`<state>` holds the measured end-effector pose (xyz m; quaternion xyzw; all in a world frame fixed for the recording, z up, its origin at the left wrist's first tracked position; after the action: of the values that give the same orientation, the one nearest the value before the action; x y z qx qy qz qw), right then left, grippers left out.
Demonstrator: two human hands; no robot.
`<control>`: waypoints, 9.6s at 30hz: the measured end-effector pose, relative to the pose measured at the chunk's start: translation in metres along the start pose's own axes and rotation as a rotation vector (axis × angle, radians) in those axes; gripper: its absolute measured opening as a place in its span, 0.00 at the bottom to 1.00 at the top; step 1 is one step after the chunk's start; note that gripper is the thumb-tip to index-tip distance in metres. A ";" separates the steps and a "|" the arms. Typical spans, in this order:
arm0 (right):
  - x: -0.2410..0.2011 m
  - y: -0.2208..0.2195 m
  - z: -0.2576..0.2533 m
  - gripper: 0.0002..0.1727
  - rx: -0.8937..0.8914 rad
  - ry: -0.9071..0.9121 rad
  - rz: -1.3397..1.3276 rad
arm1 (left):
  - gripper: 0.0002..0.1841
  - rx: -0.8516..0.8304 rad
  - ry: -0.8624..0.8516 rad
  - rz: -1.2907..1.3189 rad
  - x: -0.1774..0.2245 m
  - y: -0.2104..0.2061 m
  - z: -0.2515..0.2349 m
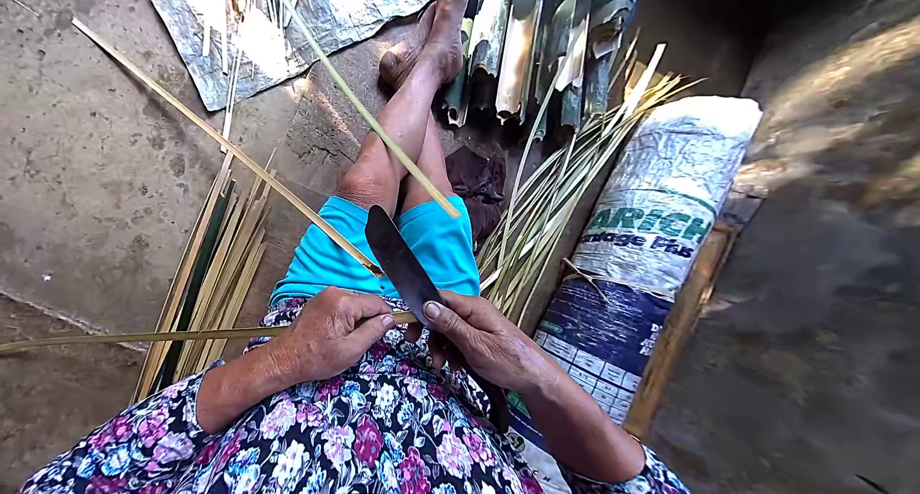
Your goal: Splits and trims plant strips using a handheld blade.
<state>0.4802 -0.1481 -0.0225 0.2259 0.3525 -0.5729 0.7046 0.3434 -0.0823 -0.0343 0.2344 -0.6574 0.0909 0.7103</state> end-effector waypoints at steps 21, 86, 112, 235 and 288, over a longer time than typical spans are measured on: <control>0.001 -0.009 -0.004 0.17 0.080 0.134 0.115 | 0.14 0.032 0.056 0.131 -0.003 -0.002 0.002; -0.071 -0.001 -0.004 0.19 0.394 0.716 0.406 | 0.28 0.348 -0.283 1.053 0.006 0.003 -0.049; -0.072 0.060 0.033 0.14 0.952 1.102 0.396 | 0.31 0.160 -0.397 0.963 0.022 0.044 -0.063; -0.061 0.035 -0.037 0.19 0.201 0.277 -0.003 | 0.27 0.738 0.117 1.048 -0.024 0.011 0.000; -0.064 -0.055 -0.018 0.27 -0.116 0.624 0.447 | 0.25 0.985 0.184 1.247 -0.048 0.019 0.019</control>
<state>0.4167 -0.1072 0.0187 0.4204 0.5238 -0.2883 0.6825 0.3123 -0.0661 -0.0761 0.1020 -0.4905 0.7701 0.3949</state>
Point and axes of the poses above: each hand's wrist, its own z-axis away from the middle knuckle, its own y-axis out of the back of the hand, x = y × z, the point moved 8 cm from there along -z, towards the middle knuckle, and after that the axes turned 11 degrees about -y, right-handed, at the moved point
